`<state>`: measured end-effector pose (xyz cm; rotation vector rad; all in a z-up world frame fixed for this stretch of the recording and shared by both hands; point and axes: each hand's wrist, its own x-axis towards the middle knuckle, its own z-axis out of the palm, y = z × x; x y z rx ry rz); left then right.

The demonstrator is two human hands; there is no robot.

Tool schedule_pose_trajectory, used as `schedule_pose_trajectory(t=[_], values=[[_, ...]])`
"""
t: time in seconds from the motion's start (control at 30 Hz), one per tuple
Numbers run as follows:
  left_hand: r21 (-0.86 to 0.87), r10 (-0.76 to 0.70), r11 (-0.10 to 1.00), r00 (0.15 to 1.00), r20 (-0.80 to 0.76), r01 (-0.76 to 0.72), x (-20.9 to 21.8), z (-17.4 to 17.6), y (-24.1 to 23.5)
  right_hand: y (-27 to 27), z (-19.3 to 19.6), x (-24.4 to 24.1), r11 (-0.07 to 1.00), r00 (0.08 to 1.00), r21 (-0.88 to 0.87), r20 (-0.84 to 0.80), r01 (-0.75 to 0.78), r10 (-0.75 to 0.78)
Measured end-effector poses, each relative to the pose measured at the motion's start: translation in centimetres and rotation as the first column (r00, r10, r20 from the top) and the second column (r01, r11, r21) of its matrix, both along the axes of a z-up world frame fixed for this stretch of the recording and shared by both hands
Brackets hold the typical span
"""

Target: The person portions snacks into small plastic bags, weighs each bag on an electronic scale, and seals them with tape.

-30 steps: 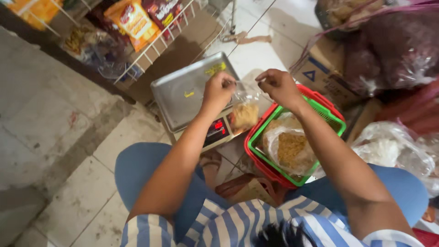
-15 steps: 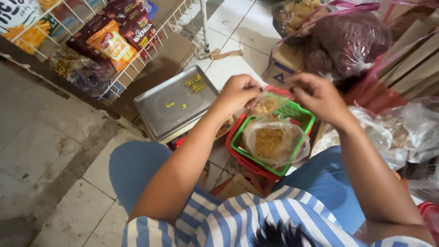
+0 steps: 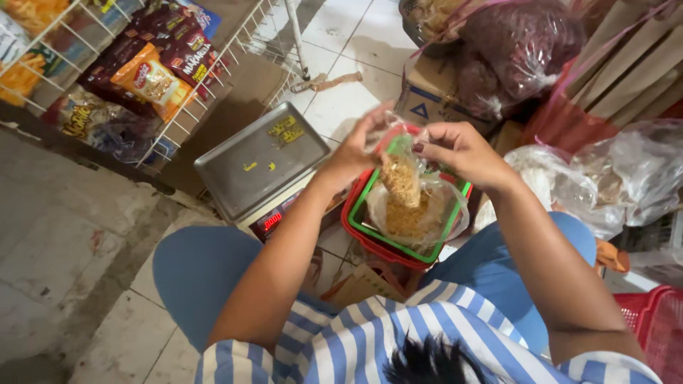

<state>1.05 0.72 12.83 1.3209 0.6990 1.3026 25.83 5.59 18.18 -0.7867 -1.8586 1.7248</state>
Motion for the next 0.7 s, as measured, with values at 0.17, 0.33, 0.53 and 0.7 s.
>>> schedule_pose_trajectory(t=[0.17, 0.33, 0.53, 0.7], values=[[-0.365, -0.110, 0.929, 0.986, -0.126, 0.058, 3.6, -8.8, -1.1, 2.5, -3.9, -0.1, 0.930, 0.928, -0.361, -0.321, 0.066, -0.190], [-0.685, 0.045, 0.710, 0.961, 0.273, 0.161, 6.8, -14.6, -2.7, 0.5, -12.6, 0.8, 0.630, 0.856, -0.772, -0.265, 0.088, -0.445], [-0.802, -0.047, 0.586, 0.992, 0.114, 0.120, 7.3, -21.2, -3.8, -0.5, -25.4, 1.7, 0.454, 0.783, -0.871, -0.146, 0.189, -0.605], [-0.741, 0.045, 0.668, 0.991, 0.123, 0.062, 7.2, -25.5, -3.9, -1.0, -30.9, 2.1, 0.459, 0.789, -0.885, -0.225, 0.081, -0.572]])
